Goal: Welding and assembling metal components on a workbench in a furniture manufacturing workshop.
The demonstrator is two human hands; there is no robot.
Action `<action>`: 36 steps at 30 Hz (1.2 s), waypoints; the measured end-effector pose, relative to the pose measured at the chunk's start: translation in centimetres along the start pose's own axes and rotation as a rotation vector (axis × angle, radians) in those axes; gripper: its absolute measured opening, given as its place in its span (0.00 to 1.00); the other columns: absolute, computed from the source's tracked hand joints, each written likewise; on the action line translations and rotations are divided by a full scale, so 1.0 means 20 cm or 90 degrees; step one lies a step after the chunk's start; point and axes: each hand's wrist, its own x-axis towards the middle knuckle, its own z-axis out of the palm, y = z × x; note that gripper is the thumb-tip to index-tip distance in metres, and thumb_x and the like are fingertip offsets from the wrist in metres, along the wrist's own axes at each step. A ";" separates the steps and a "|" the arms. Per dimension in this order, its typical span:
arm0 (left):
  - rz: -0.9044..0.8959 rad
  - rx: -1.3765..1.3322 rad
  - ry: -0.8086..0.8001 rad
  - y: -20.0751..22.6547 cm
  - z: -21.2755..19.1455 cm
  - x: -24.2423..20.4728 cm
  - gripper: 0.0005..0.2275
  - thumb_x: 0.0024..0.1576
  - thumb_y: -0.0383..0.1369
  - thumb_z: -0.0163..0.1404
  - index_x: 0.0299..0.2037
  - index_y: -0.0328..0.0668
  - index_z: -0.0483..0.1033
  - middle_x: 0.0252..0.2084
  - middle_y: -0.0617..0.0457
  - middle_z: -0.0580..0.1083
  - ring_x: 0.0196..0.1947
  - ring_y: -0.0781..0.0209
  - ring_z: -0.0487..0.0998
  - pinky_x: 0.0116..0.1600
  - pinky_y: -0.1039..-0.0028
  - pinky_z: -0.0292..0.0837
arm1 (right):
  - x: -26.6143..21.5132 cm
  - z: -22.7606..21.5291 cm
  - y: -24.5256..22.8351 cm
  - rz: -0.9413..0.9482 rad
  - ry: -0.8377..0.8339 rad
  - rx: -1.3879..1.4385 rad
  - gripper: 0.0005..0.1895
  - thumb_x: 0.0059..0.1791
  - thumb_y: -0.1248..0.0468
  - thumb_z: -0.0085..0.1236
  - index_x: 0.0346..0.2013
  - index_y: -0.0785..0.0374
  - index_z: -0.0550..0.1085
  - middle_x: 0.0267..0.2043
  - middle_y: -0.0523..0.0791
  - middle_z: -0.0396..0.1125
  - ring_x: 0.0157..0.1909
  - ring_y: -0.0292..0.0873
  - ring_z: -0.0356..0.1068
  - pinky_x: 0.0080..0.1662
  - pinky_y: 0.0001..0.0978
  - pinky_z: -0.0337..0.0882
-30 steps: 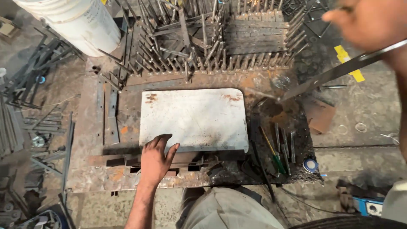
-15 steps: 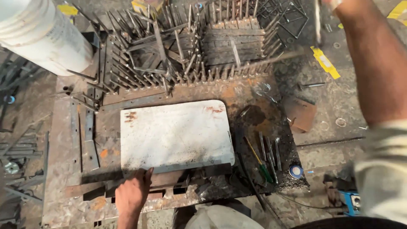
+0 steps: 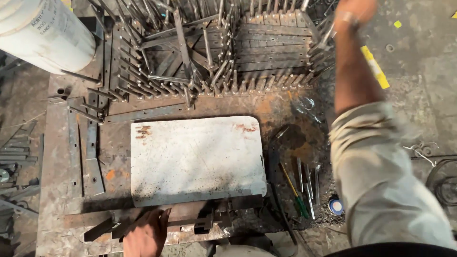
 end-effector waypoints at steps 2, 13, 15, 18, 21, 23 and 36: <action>-0.057 0.015 -0.049 0.04 -0.04 0.03 0.15 0.59 0.46 0.49 0.33 0.47 0.81 0.33 0.47 0.80 0.28 0.46 0.83 0.34 0.55 0.78 | -0.25 0.30 0.11 0.050 0.030 -0.024 0.23 0.43 0.40 0.63 0.24 0.56 0.78 0.24 0.52 0.73 0.27 0.62 0.74 0.26 0.58 0.70; -0.070 0.056 -0.164 0.04 -0.03 0.02 0.17 0.62 0.46 0.45 0.33 0.44 0.81 0.32 0.49 0.81 0.25 0.52 0.83 0.28 0.61 0.79 | -0.47 0.28 0.23 -0.021 -0.090 0.086 0.23 0.42 0.41 0.70 0.25 0.59 0.80 0.29 0.53 0.74 0.32 0.63 0.75 0.30 0.57 0.72; -0.056 0.021 -0.110 0.04 -0.03 0.04 0.18 0.61 0.47 0.46 0.34 0.43 0.81 0.33 0.48 0.81 0.26 0.51 0.84 0.30 0.60 0.80 | -0.45 0.17 0.13 -0.010 -0.130 0.269 0.18 0.45 0.44 0.70 0.31 0.55 0.84 0.29 0.50 0.77 0.34 0.59 0.77 0.32 0.50 0.74; -0.075 0.054 -0.128 0.07 -0.03 0.03 0.17 0.60 0.48 0.47 0.34 0.44 0.80 0.34 0.48 0.82 0.28 0.49 0.84 0.31 0.59 0.79 | -0.53 0.35 0.04 0.035 -0.160 0.106 0.36 0.42 0.32 0.72 0.25 0.65 0.79 0.30 0.55 0.74 0.36 0.61 0.76 0.34 0.53 0.75; -0.063 0.059 -0.077 0.07 -0.04 0.01 0.18 0.60 0.49 0.48 0.33 0.44 0.80 0.33 0.46 0.81 0.29 0.46 0.83 0.32 0.57 0.77 | -0.77 0.39 -0.07 -0.093 -0.290 -0.016 0.29 0.46 0.38 0.64 0.27 0.62 0.80 0.31 0.54 0.75 0.35 0.60 0.77 0.34 0.51 0.75; -0.069 0.065 -0.096 0.07 -0.04 0.02 0.18 0.60 0.49 0.48 0.33 0.45 0.80 0.33 0.48 0.81 0.29 0.47 0.83 0.33 0.57 0.77 | -0.86 0.48 -0.02 -0.119 -0.328 -0.019 0.26 0.47 0.39 0.63 0.28 0.61 0.80 0.31 0.54 0.75 0.35 0.60 0.77 0.34 0.52 0.75; -0.104 0.091 -0.266 0.03 -0.08 -0.01 0.19 0.67 0.51 0.38 0.43 0.50 0.77 0.34 0.53 0.80 0.22 0.54 0.81 0.29 0.61 0.77 | -1.84 -0.82 0.36 -0.022 -0.624 0.278 0.33 0.54 0.34 0.45 0.51 0.60 0.76 0.35 0.50 0.75 0.38 0.49 0.75 0.40 0.45 0.74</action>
